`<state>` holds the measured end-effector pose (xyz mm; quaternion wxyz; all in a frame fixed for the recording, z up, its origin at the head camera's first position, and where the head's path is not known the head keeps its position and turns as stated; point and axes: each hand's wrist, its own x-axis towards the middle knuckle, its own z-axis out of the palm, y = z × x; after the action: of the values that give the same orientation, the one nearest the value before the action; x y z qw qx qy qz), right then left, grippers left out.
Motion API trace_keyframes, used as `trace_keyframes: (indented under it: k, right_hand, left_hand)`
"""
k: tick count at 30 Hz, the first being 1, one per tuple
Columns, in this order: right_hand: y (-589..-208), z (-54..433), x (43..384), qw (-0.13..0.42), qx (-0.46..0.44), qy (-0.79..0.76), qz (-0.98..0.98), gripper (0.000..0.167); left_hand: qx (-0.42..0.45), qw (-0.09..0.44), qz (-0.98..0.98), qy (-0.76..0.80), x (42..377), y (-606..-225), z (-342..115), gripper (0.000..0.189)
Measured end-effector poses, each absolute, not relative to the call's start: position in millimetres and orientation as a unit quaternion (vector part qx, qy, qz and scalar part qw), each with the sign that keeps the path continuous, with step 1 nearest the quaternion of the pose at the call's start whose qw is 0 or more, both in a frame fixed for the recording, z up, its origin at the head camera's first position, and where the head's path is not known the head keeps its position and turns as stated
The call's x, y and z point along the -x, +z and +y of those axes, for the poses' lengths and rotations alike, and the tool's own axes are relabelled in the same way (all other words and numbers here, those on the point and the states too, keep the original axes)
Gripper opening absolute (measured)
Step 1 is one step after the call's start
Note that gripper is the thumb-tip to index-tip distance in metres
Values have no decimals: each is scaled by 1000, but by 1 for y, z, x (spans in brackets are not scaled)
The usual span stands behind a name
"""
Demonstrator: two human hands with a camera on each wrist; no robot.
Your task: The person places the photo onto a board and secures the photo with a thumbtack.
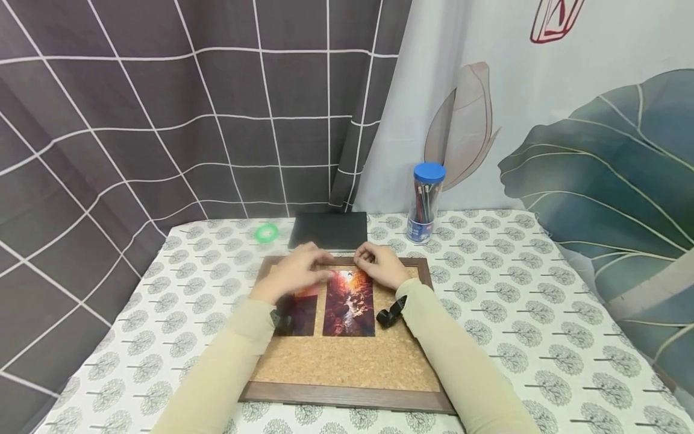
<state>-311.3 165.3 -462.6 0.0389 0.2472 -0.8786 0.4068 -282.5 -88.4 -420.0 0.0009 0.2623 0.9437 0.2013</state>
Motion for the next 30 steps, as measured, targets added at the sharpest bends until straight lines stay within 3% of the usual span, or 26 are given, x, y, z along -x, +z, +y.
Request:
trace_keyframes:
  k: [21, 26, 30]
  right_hand:
    - [-455, 172, 311, 63, -236, 396, -885, 8]
    - [-444, 184, 315, 82, -254, 329, -906, 21]
    - [-431, 195, 315, 109, -238, 242, -934, 41]
  left_hand:
    - [-182, -54, 955, 229, 296, -394, -141, 42]
    - [-151, -65, 964, 207, 295, -393, -149, 46]
    - [-114, -85, 973, 181, 296, -392, -157, 66]
